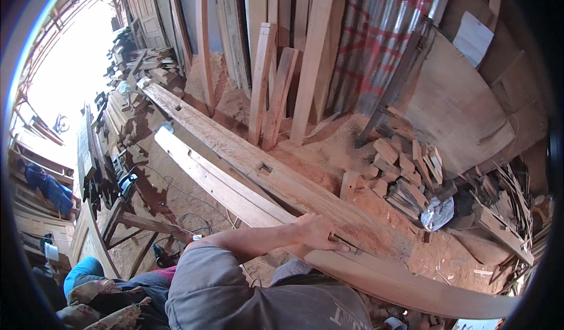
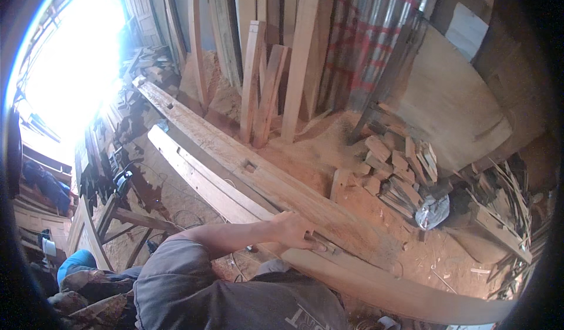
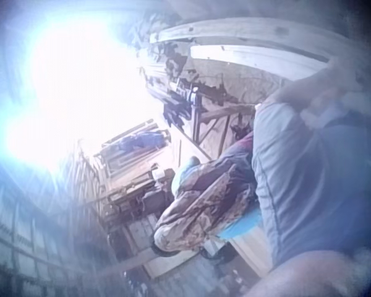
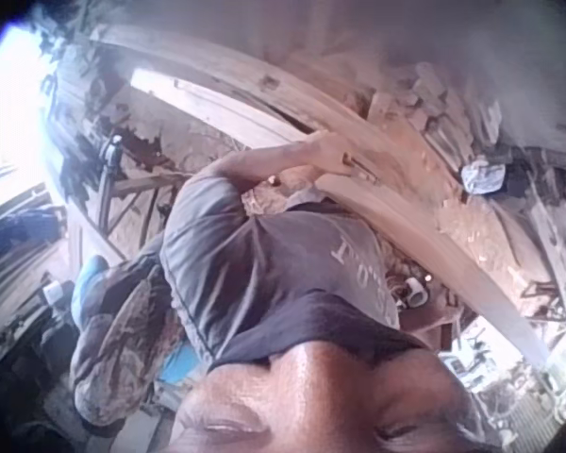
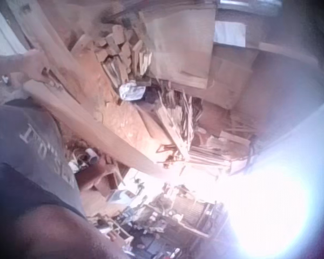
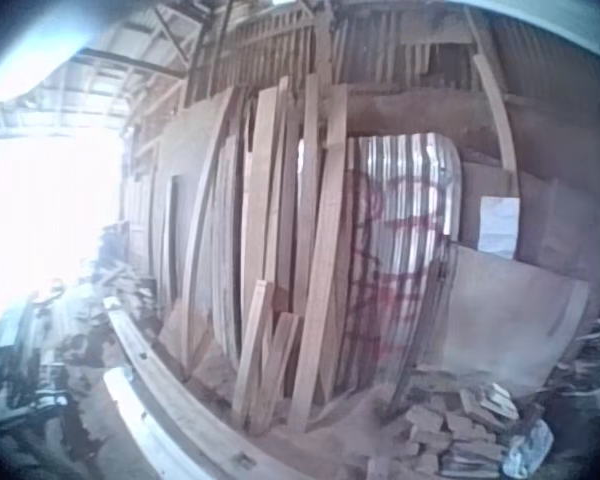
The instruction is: The person uses a handheld circular saw to cut a long wooden plank into smaller pieces. They repeatedly position the plank, cut it, and move the resulting pieces aside in a cluttered workshop.
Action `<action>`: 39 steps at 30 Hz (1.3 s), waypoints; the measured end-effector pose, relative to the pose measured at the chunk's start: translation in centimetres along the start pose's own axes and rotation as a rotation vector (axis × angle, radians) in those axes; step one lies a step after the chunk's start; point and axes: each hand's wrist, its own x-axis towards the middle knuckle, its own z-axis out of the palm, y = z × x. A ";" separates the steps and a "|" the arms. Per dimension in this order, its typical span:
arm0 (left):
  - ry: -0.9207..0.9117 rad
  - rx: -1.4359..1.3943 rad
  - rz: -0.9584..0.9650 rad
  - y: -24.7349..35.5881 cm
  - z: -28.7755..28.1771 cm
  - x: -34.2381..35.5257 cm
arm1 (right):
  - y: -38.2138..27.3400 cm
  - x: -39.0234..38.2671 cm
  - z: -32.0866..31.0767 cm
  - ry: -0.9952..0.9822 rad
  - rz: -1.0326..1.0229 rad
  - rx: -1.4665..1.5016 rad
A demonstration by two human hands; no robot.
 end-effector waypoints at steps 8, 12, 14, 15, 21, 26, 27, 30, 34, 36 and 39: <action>-0.062 0.103 -0.046 -6.1 -2.2 2.3 | 7.5 -1.6 -0.5 0.062 0.175 -0.090; -0.044 0.107 -0.007 -11.3 -2.5 4.2 | 9.0 -2.1 -1.4 0.084 0.206 -0.098; -0.080 0.195 -0.048 -11.2 -4.9 3.7 | 9.3 -2.5 -2.2 0.087 0.218 -0.103; -0.108 0.222 -0.063 -11.6 -5.2 3.8 | 9.5 -2.6 -2.4 0.093 0.218 -0.107; -0.220 0.301 -0.046 -13.0 -3.9 5.0 | 10.7 -3.4 -3.3 0.094 0.222 -0.118; 0.010 0.259 0.453 -6.0 2.9 4.5 | 12.5 -4.0 -4.8 0.073 0.247 -0.050; -0.048 0.222 0.491 -5.0 4.0 5.3 | 12.8 -4.2 -5.6 0.078 0.234 -0.002; -0.187 0.090 0.432 -3.7 5.6 5.5 | 14.2 -3.7 -6.9 -0.060 0.258 0.223; -0.330 0.319 0.320 -5.9 4.6 7.4 | 15.3 -4.2 -2.4 0.167 0.248 0.469; -0.257 0.388 0.334 -6.6 2.5 7.2 | 15.8 -4.5 -1.9 -0.116 0.232 0.674; -0.278 0.321 0.306 -8.3 -0.6 8.0 | 15.9 -6.3 3.7 0.005 0.140 0.636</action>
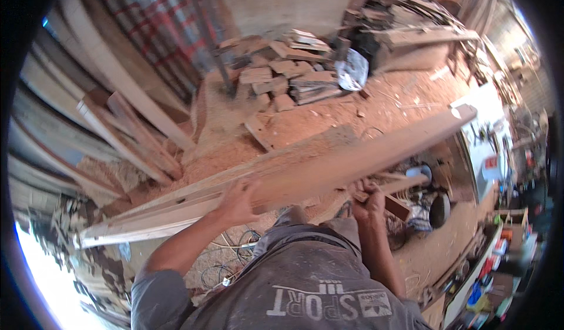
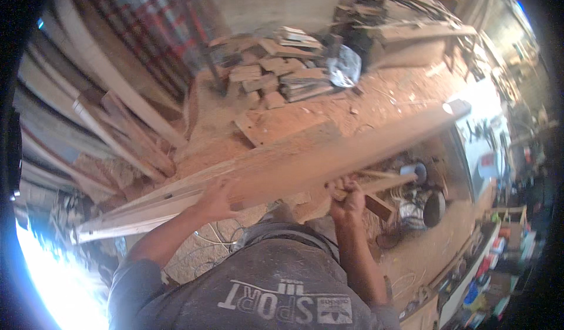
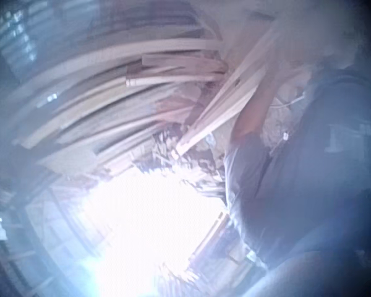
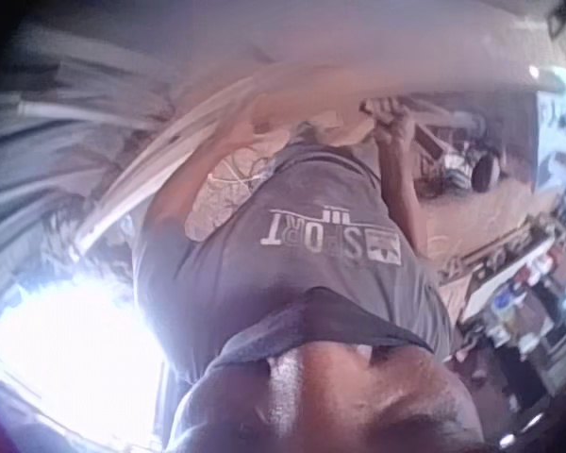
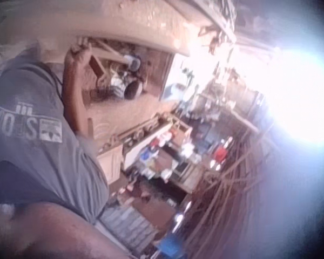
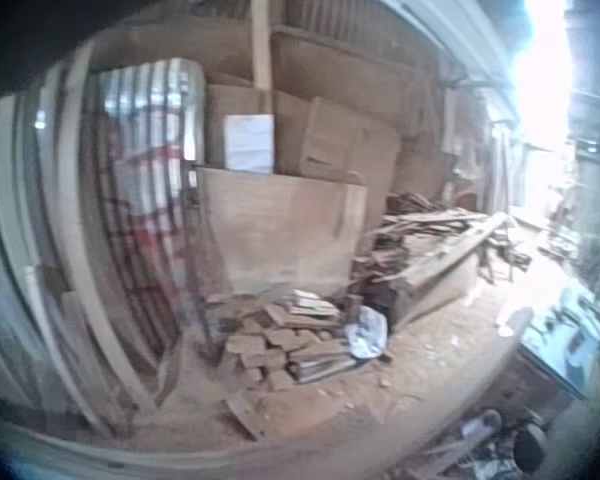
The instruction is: The person uses a handheld circular saw to cut a long wooden plank into smaller pieces. They repeatedly position the plank, cut it, and move the resulting pieces aside in a cluttered workshop.
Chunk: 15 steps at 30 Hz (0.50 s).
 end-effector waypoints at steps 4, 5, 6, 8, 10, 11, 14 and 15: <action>0.139 0.086 -0.196 -3.3 1.1 -4.3 | -1.7 -4.1 -0.1 0.290 -0.013 -0.054; 0.181 0.149 -0.168 -5.9 1.5 -5.5 | -2.3 -4.8 0.3 0.395 -0.033 -0.032; 0.223 0.207 -0.136 -8.3 1.8 -6.6 | -3.4 -5.1 -1.1 0.379 -0.051 -0.125; 0.257 0.234 -0.137 -11.3 1.2 -9.0 | -7.0 -5.6 -4.4 0.359 -0.069 -0.323; 0.208 0.335 -0.274 -14.3 0.8 -11.3 | -10.5 -7.7 -3.5 0.498 -0.129 -0.523; 0.202 0.401 -0.322 -15.5 0.6 -12.6 | -12.4 -8.9 -2.2 0.489 -0.163 -0.615; 0.258 0.478 -0.321 -23.4 1.1 -18.8 | -20.2 -10.6 -2.9 0.483 -0.094 -0.963; 0.286 0.490 -0.290 -24.9 0.7 -19.1 | -22.3 -11.5 -2.6 0.467 -0.172 -1.158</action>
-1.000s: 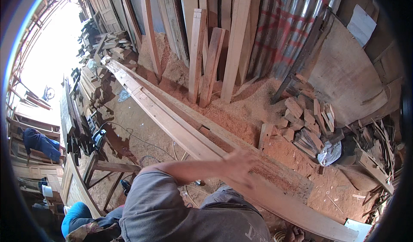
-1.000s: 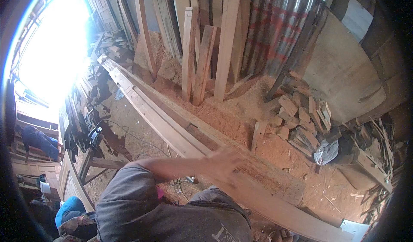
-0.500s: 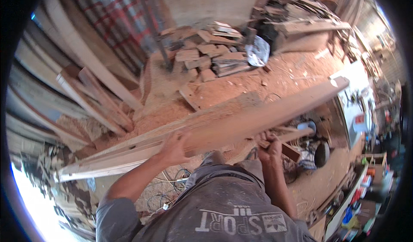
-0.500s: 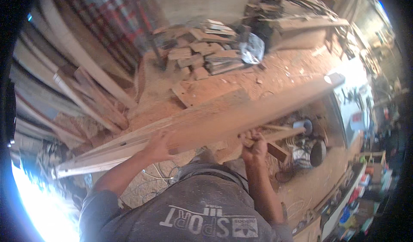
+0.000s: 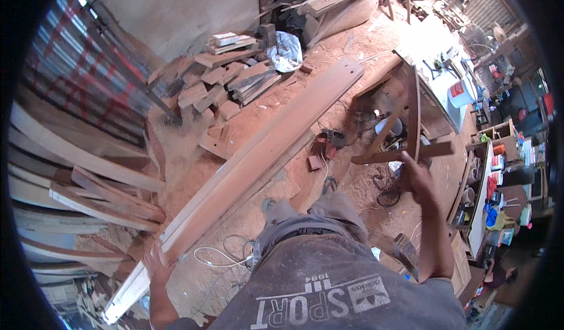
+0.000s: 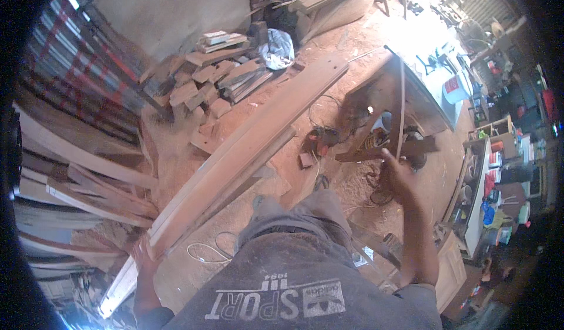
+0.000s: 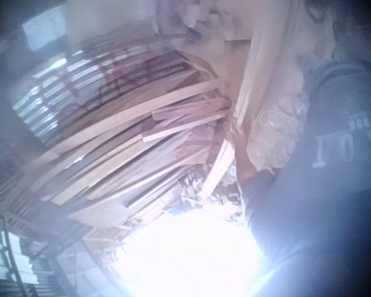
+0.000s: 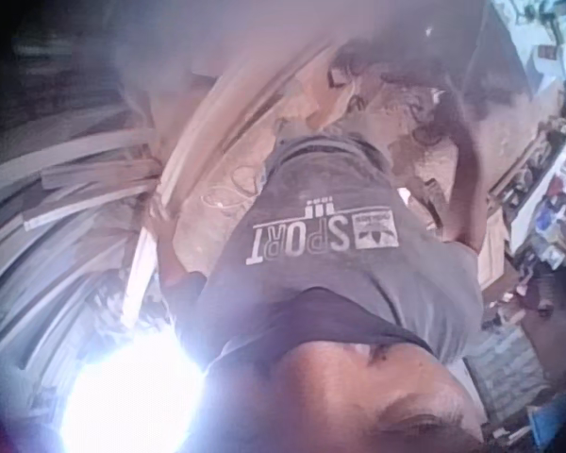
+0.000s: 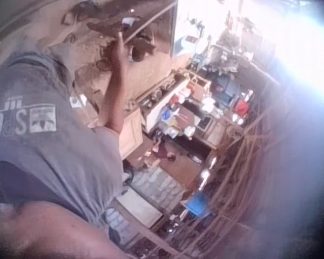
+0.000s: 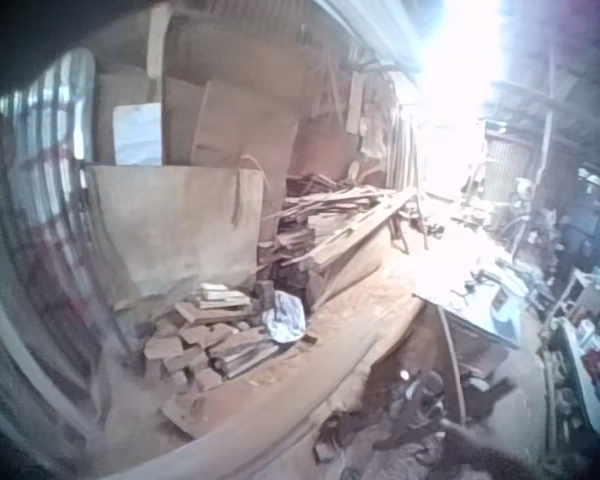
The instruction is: The person uses a handheld circular saw to cut a long wooden plank into smaller pieces. They repeatedly position the plank, cut it, and move the resulting pieces aside in a cluttered workshop.
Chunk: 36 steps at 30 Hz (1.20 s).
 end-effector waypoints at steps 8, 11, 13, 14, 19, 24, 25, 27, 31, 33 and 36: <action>-0.041 -0.158 -0.083 7.8 -5.8 7.4 | -7.1 -2.8 -3.7 -0.330 -0.254 -0.088; 0.164 -0.332 0.270 16.9 -7.2 14.0 | -4.5 2.9 0.6 -0.578 -0.082 -0.057; 0.249 -0.517 0.435 24.5 -7.2 16.9 | -2.0 6.9 6.0 -0.689 -0.126 0.014; 0.169 -0.634 0.460 30.2 -9.2 18.0 | -0.8 8.7 7.8 -0.775 -0.127 0.019; -0.062 -0.353 0.523 50.6 -14.4 21.7 | 0.4 14.7 13.1 -0.951 -0.053 0.051; 0.031 -0.298 0.324 55.7 -9.5 26.4 | -1.2 18.0 13.5 -1.025 -0.048 0.105; 0.044 -0.280 0.301 55.8 -8.9 27.2 | -1.2 19.0 13.3 -1.035 -0.046 0.107; 0.050 -0.264 0.272 55.9 -8.8 28.8 | -1.3 21.0 13.5 -1.110 -0.002 0.193; -0.021 -0.231 0.229 57.0 -11.1 31.2 | 0.0 24.4 13.5 -1.222 0.122 0.386; -0.075 -0.228 0.217 57.6 -12.1 31.9 | 2.5 25.9 13.9 -1.192 0.213 0.446; -0.041 -0.307 0.297 58.7 -12.4 32.9 | 8.7 28.3 12.2 -1.176 0.328 0.629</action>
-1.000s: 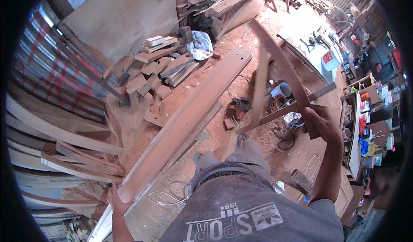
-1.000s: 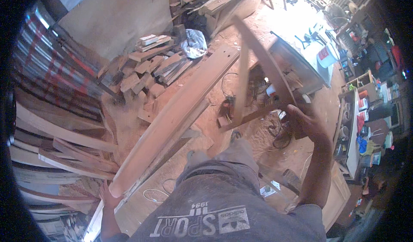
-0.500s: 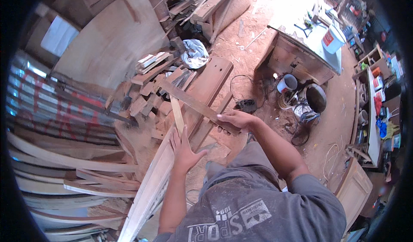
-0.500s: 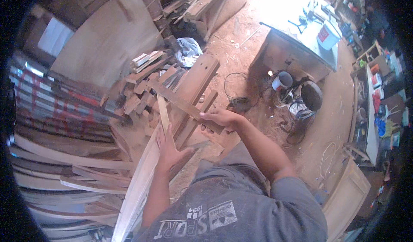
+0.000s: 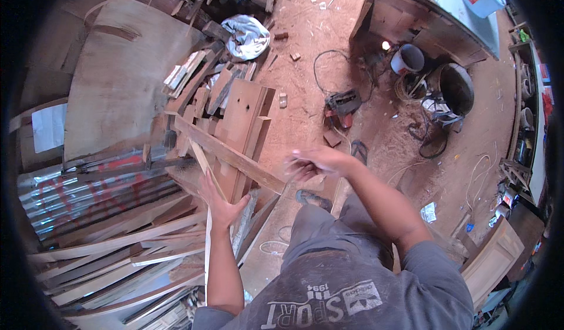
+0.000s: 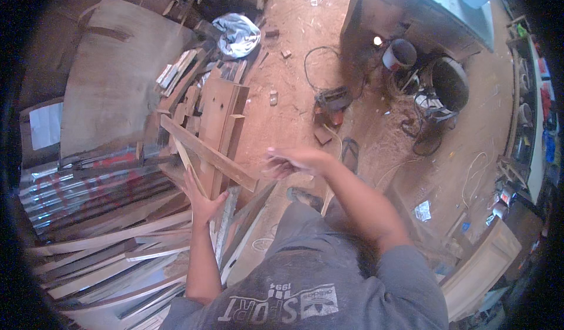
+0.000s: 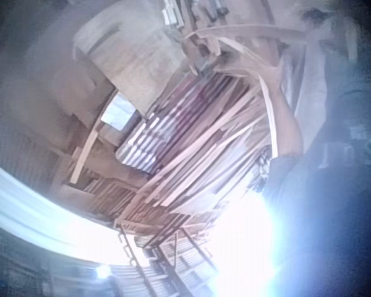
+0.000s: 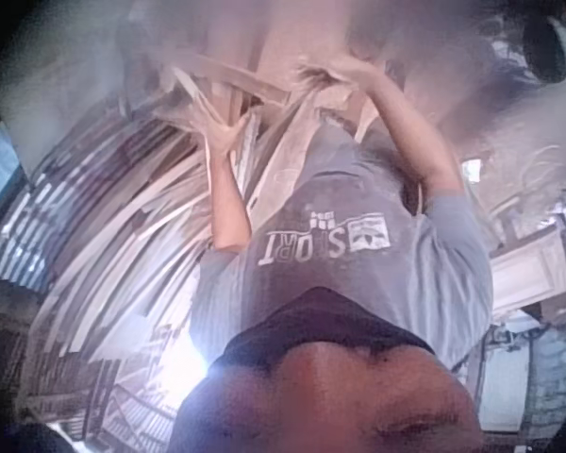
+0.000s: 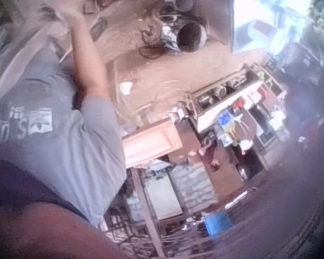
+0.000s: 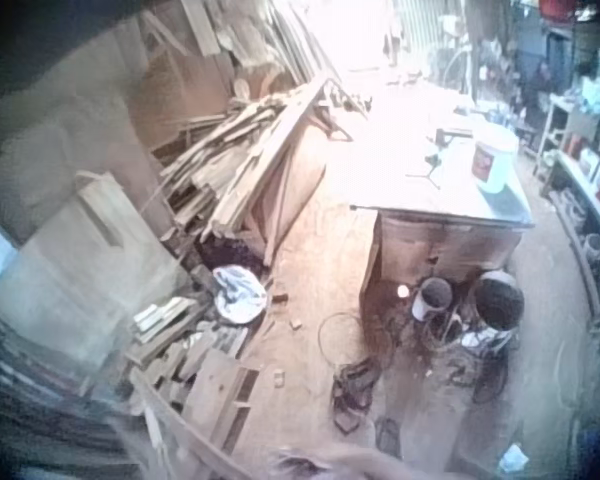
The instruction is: The person uses a handheld circular saw to cut a long wooden plank into smaller pieces. They repeatedly position the plank, cut it, and move the resulting pieces aside in a cluttered workshop.
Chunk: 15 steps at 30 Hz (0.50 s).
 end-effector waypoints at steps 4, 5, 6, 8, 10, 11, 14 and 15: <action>0.041 0.034 0.009 -0.3 0.4 0.3 | 4.0 -3.7 -7.2 0.258 0.000 0.052; 0.045 -0.002 0.015 -0.1 0.4 0.4 | 5.1 -4.9 -8.9 0.330 0.010 0.068; 0.053 -0.039 0.022 0.6 0.5 1.0 | 6.7 -5.5 -11.1 0.406 0.036 0.095; 0.062 -0.082 0.003 1.9 0.6 1.7 | 9.0 -6.8 -13.9 0.532 0.076 0.122; 0.060 -0.073 -0.002 2.6 0.5 2.0 | 10.5 -8.0 -15.3 0.616 0.084 0.123; 0.059 -0.070 -0.001 2.7 0.5 2.1 | 11.5 -8.2 -16.0 0.651 0.081 0.125; 0.065 -0.065 0.038 2.4 0.6 2.2 | 13.7 -7.9 -17.2 0.696 0.073 0.150; 0.063 -0.068 0.026 2.2 0.6 2.1 | 13.6 -7.7 -16.9 0.697 0.070 0.158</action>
